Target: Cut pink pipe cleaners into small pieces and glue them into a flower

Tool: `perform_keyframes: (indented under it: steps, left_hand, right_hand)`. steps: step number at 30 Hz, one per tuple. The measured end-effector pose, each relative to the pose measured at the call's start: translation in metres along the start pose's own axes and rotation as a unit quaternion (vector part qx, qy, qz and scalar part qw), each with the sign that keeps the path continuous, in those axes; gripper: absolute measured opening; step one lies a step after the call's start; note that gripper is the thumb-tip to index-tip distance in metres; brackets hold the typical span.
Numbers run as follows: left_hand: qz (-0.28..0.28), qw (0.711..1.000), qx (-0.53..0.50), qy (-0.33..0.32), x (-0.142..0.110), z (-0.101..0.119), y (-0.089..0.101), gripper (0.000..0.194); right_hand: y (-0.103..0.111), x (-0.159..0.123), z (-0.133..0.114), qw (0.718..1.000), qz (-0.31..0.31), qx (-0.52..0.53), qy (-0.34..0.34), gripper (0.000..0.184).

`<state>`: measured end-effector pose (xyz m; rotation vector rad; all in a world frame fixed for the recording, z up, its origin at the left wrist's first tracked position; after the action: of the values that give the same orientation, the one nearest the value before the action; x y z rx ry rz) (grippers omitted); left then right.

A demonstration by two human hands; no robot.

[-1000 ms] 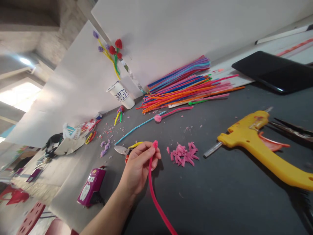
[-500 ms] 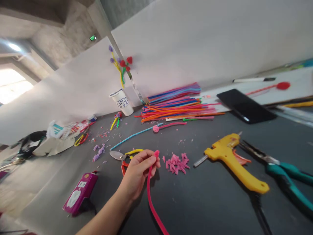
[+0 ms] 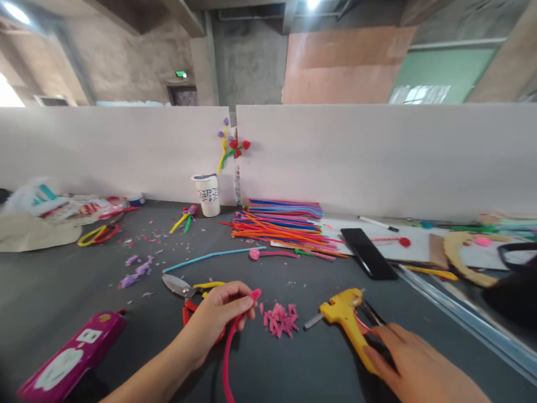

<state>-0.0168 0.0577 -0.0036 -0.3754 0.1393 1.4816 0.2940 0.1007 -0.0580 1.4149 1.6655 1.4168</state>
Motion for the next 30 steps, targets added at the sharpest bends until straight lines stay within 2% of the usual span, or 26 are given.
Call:
perform_keyframes:
  steps: [1,4,7,11,14,16,18,21,24,27,30]
  left_hand:
    - [0.006,1.0,0.004,0.001,0.001,-0.004,0.0,0.012]
    - [-0.011,0.999,0.034,0.001,0.001,-0.01,0.0,0.015]
    - [0.0,0.999,0.048,-0.012,0.001,-0.006,0.003,0.016]
    - [0.006,0.999,0.031,-0.018,0.006,-0.007,0.006,0.017]
    - [0.003,1.0,0.013,-0.015,0.01,-0.014,0.008,0.016]
    - [0.007,1.0,0.007,-0.013,0.013,-0.018,0.009,0.017]
    - [0.008,1.0,-0.003,-0.007,0.015,-0.021,0.009,0.017]
    - [0.012,1.0,-0.016,0.001,0.017,-0.024,0.009,0.016]
    - [0.007,1.0,-0.029,0.007,0.019,-0.026,0.007,0.016]
    - [-0.005,0.998,-0.051,0.025,0.017,-0.028,0.004,0.019]
    - [-0.021,0.995,-0.073,0.058,0.014,-0.03,0.0,0.024]
  right_hand:
    - [0.005,-0.002,-0.012,0.999,-0.049,-0.008,0.009,0.015]
    - [0.019,0.0,-0.048,0.992,-0.113,-0.063,-0.002,0.013]
    - [0.023,0.008,-0.063,0.982,-0.164,-0.09,-0.029,0.006]
    - [0.014,0.016,-0.052,0.987,-0.128,-0.095,-0.022,0.003]
    - [0.003,0.021,-0.039,0.987,-0.134,-0.089,-0.007,0.004]
    - [0.003,0.026,-0.035,0.991,-0.12,-0.056,-0.01,0.009]
    - [0.012,0.033,-0.034,0.996,-0.079,0.019,-0.038,0.018]
    - [0.032,0.046,-0.046,0.984,-0.03,0.168,-0.057,0.032]
    - [0.044,0.056,-0.072,0.974,0.0,0.227,-0.025,0.033]
    - [0.032,0.054,-0.094,0.97,0.001,0.237,-0.057,0.032]
    - [0.01,0.042,-0.1,0.937,0.021,0.338,-0.087,0.032]
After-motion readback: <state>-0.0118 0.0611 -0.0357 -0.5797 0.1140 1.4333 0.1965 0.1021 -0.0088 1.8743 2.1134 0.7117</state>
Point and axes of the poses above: each hand's wrist, its own x-axis towards the middle knuckle, its own y-axis out of the back of the hand, z = x × y, the point moved 1 cm from there along x, towards the middle knuckle, and after that the axes turned 9 degrees about y, right-handed, at the moved point
